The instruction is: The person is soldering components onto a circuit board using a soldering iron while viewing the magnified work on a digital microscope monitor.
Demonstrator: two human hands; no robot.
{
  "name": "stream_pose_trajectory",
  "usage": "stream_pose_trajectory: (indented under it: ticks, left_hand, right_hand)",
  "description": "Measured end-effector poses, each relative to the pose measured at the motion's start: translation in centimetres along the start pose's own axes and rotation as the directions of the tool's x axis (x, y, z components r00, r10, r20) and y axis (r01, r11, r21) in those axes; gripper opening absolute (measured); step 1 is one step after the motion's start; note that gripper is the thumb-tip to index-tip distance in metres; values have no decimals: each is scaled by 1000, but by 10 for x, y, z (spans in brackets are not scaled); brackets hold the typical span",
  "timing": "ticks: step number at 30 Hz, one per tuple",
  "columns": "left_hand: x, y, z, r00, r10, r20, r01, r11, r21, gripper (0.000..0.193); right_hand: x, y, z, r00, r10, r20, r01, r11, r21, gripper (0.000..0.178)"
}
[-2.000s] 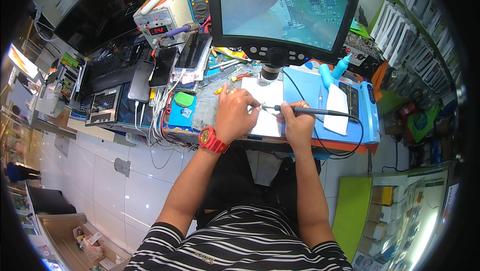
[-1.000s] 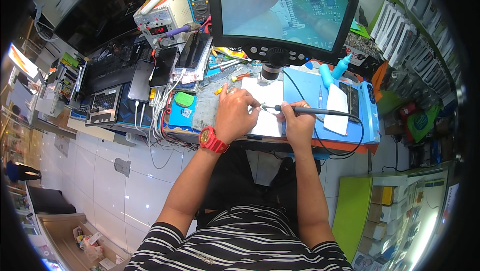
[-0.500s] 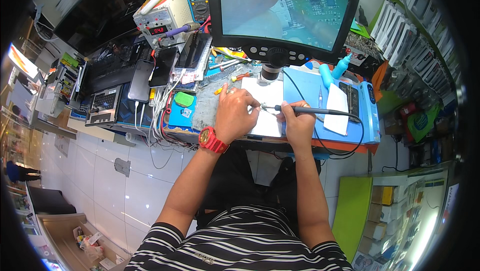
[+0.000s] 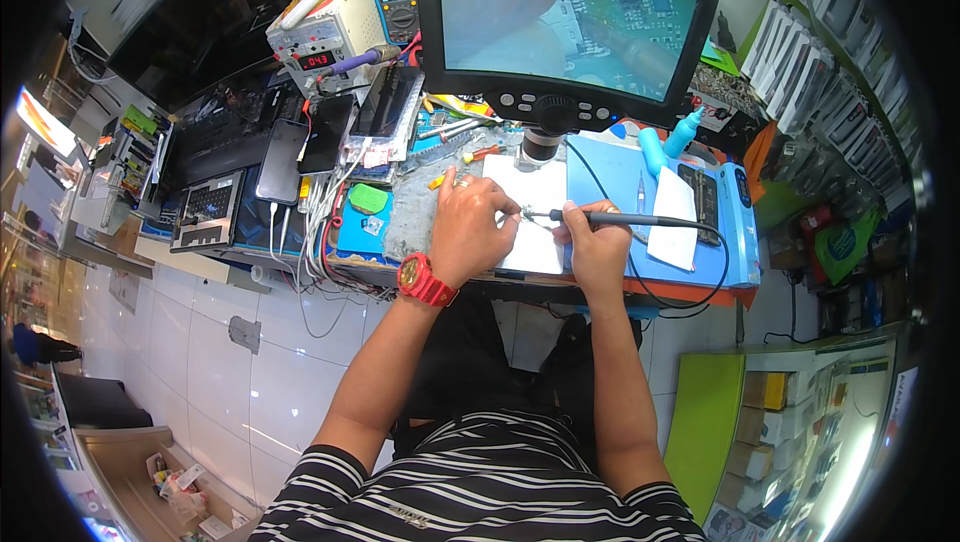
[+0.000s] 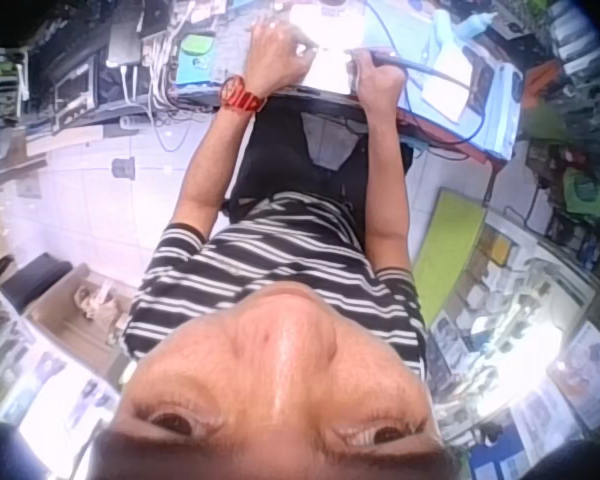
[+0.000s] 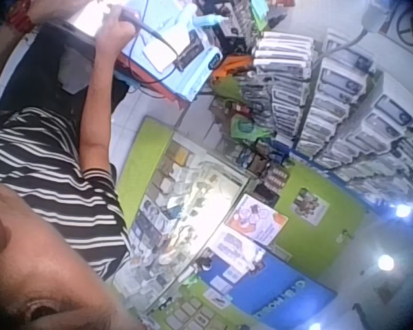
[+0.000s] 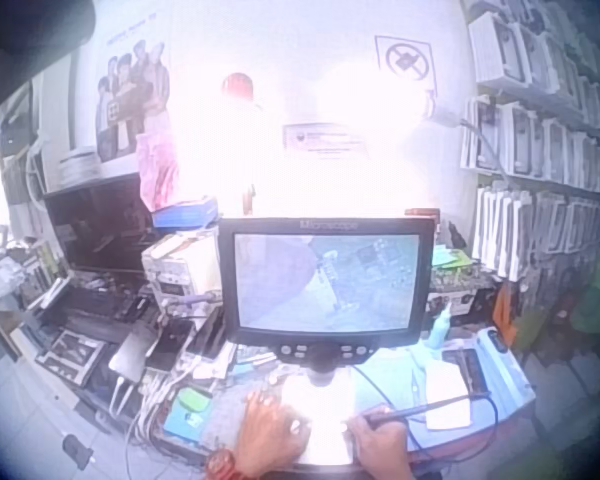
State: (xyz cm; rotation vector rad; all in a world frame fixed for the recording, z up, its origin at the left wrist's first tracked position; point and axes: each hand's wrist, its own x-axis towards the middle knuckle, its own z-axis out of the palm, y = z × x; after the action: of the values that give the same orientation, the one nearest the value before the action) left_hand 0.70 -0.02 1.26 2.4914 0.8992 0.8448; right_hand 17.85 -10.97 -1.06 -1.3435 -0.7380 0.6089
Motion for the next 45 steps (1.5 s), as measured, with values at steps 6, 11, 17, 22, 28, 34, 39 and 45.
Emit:
stream_pose_trajectory:
  ticks: [6, 11, 17, 22, 28, 34, 39, 45]
  left_hand:
    - [0, -1, 1, 1000, 1, -3, -1, 1000, 3, 8]
    - [0, 0, 0, 1000, 5, -7, -5, 1000, 2, 8]
    - [0, 0, 0, 1000, 1, -7, -1, 1000, 0, 9]
    - [0, 0, 1, 1000, 2, -10, -2, 1000, -4, 9]
    - [0, 0, 0, 1000, 2, -12, -2, 1000, -5, 8]
    - [0, -1, 1, 1000, 8, -15, -8, 1000, -7, 8]
    - [0, 0, 0, 1000, 7, -9, -7, 1000, -3, 9]
    - [0, 0, 1, 1000, 3, -5, -3, 1000, -1, 9]
  right_hand:
    - [0, 1, 1, 1000, -8, -3, 8, 1000, 13, 19]
    - [-1, 1, 0, 1000, -23, -3, 23, 1000, -12, 19]
    - [-1, 0, 1, 1000, -27, -11, 27, 999, 28, 19]
    - [-1, 2, 0, 1000, -24, -13, 24, 1000, 12, 20]
    - [-1, 0, 0, 1000, -27, -6, 27, 1000, -5, 20]
    - [0, 2, 0, 999, -39, -14, 39, 999, 22, 21]
    - [0, 4, 0, 999, -44, -25, 45, 998, 44, 21]
    - [-1, 4, 1, 998, -39, -42, 42, 997, 69, 19]
